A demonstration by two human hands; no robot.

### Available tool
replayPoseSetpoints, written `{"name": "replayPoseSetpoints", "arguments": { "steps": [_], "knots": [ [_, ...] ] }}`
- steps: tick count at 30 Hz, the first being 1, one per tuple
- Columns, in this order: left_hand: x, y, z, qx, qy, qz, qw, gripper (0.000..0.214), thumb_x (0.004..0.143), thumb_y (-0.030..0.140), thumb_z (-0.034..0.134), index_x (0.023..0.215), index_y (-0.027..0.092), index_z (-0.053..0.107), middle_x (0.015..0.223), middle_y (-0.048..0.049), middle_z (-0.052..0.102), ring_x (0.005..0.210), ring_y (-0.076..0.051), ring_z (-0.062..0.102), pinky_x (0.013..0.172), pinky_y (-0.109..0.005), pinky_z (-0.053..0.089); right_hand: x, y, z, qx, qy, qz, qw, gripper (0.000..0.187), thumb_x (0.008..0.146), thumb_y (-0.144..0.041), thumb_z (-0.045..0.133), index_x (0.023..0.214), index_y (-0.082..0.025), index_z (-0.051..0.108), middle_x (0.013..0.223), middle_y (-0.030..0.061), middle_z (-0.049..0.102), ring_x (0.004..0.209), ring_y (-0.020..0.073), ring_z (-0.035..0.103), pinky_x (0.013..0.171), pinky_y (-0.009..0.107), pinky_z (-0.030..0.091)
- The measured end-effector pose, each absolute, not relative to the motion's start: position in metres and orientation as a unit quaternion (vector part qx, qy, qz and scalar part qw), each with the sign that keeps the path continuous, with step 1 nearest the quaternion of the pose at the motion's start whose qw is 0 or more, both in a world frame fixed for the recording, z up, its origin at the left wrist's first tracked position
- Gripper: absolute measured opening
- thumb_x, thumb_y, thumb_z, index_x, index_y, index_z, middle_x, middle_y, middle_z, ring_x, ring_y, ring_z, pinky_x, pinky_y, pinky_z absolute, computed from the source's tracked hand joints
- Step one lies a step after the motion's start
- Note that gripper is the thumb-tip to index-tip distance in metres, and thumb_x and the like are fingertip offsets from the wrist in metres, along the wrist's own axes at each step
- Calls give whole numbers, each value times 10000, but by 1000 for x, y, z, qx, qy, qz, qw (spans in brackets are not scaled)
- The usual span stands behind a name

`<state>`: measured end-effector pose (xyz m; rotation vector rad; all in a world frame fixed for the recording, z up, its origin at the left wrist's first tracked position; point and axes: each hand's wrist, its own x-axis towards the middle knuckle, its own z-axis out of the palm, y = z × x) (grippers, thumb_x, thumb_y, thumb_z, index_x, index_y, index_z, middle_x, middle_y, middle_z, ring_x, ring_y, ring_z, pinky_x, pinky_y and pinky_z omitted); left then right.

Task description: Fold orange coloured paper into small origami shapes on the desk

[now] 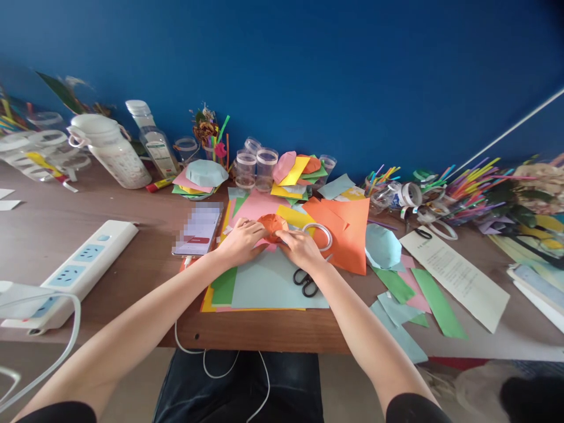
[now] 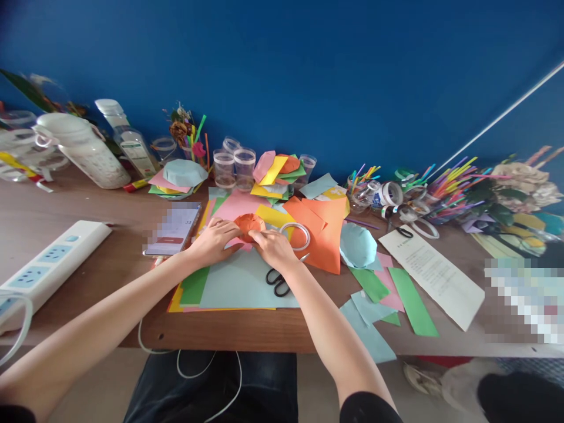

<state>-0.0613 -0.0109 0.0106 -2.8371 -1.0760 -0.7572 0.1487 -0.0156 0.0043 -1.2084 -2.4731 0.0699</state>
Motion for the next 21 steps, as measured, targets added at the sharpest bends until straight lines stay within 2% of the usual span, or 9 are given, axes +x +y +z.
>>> {"name": "replayPoseSetpoints", "arguments": {
  "steps": [3,8,14,21],
  "knots": [
    [-58,-10,6,-905,-338,-257,17,222,922,343,507,825,174,614,770,-17,627,782,-171,579,767,-324,334,146,-17,3,-428,-883,19,193,292,872,-207,559,1161,-224,595,979,77,706,889,222,649,739,305,486],
    [-58,-6,1,-910,-324,-258,5,237,943,272,471,811,195,652,750,-11,630,787,-157,568,768,-310,325,146,-18,5,-424,-881,21,211,286,867,-223,558,1151,-239,590,997,57,704,898,215,649,743,296,492],
    [-65,-3,3,-914,-318,-250,-23,223,932,240,476,809,184,653,775,-25,638,812,-163,574,763,-304,337,159,-12,9,-390,-886,6,250,290,848,-178,568,1137,-190,584,1094,89,674,1046,214,609,888,327,466],
    [-61,-9,7,-912,-324,-253,2,198,923,322,510,908,184,652,883,-39,657,869,-178,593,785,-319,350,156,-11,8,-408,-892,-8,195,248,884,-136,501,1094,-192,620,977,90,703,915,213,642,779,302,474]
  ]
}}
